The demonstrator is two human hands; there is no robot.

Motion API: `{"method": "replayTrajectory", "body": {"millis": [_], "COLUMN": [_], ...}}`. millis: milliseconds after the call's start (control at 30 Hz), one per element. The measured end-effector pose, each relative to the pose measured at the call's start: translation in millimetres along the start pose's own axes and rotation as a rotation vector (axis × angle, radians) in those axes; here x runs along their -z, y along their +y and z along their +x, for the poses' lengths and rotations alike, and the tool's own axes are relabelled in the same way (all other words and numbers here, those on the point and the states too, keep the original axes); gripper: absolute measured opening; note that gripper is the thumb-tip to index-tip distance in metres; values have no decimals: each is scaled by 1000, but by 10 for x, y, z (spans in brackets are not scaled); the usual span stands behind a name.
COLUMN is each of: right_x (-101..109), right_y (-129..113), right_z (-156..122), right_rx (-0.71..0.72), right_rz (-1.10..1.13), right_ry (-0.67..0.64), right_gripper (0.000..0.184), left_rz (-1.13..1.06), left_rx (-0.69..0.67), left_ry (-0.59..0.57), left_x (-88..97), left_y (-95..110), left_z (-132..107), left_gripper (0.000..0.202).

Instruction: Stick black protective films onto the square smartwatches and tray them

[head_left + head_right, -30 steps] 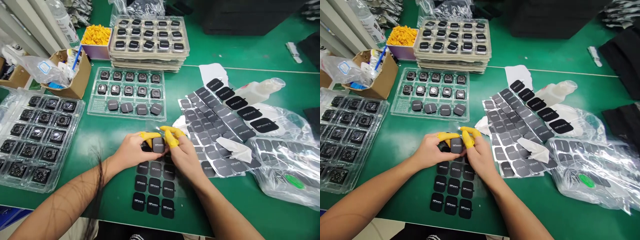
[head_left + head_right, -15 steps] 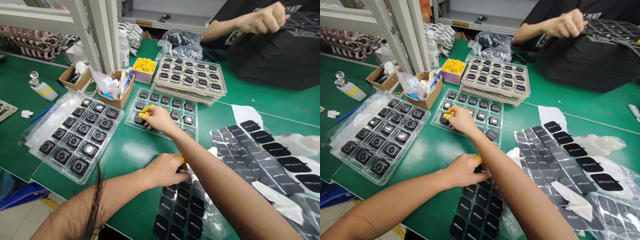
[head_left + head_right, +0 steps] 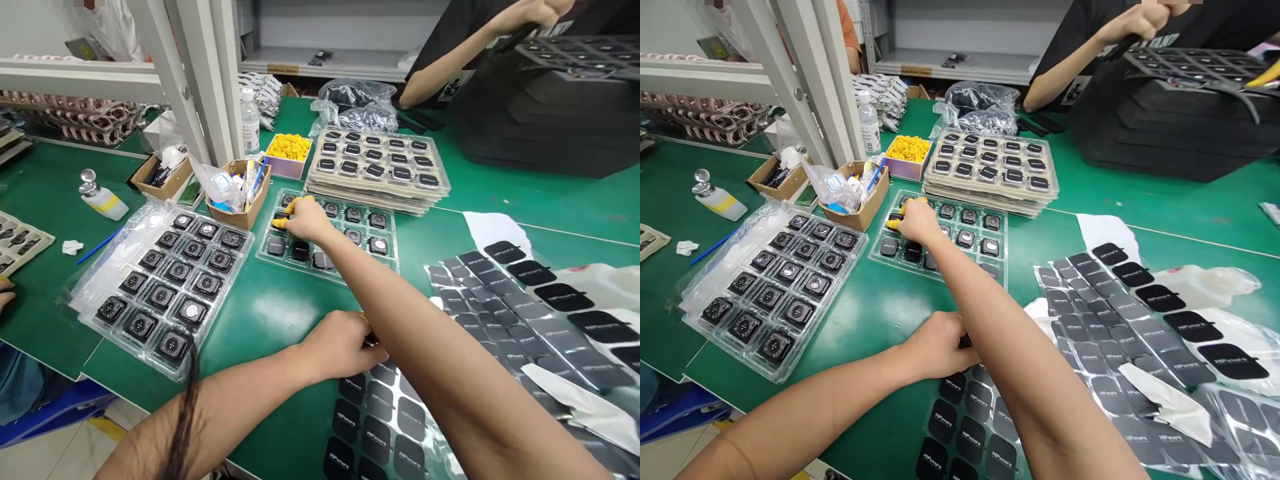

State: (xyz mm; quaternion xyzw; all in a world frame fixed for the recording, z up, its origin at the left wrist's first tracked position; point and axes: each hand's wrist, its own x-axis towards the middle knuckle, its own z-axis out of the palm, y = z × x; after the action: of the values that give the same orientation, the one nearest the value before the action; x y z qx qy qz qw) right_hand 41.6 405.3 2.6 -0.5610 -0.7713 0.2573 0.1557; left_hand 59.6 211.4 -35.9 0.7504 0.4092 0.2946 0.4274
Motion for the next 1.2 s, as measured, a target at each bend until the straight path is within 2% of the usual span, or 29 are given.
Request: {"method": "replayTrajectory", "body": {"millis": [67,133,200,233,333,400,467,533,633,800,867,967,1000,1033,1133,1200], "right_x": [72,197,350,420,530,499,415,329,277,463,587,724,744,753,743,742], "right_y": [9,68,207,307,655,860,1006,1099,1173,1197,1237,1402,1478,1557,1763,1850], "right_z": [-81,-304,-704,-961,-1817,-2296,-2599,-2726,-2719,-2657,-2688,-2829,-2900,-2977,-3183,-3246], "right_rx": [16,39,65,59,-129,-225,-247,-231,-158,60,95,32,30,62,224,290], "right_rz": [122,404,821,937,973,1019,1007,957,867,590,539,385,293,206,101,61], "right_ry": [14,42,107,126,360,370,368,347,328,332,464,848,882,829,403,250], "right_gripper": [26,26,31,34,38,44,41,30,23,9,7,2,2,3,14,17], "left_rz": [18,20,-4,-23,-94,-122,-119,-97,-94,-16,-21,-139,-199,-264,-412,-458], "left_rx": [-38,-42,-7,19,113,173,221,231,188,164,181,257,281,303,338,338], "left_ry": [-1,4,18,25,40,74,117,123,88,38,41,67,72,69,52,69], "left_x": [9,23,43,54,79,83,77,70,80,119,117,113,116,122,151,176], "left_y": [10,33,68,88,141,159,157,142,122,128,130,135,138,141,143,129], "left_z": [-3,-6,-7,-6,1,6,9,11,20,33,30,31,36,43,68,81], "left_gripper": [8,5,12,16,28,44,57,58,57,54,51,49,50,51,58,59]}}
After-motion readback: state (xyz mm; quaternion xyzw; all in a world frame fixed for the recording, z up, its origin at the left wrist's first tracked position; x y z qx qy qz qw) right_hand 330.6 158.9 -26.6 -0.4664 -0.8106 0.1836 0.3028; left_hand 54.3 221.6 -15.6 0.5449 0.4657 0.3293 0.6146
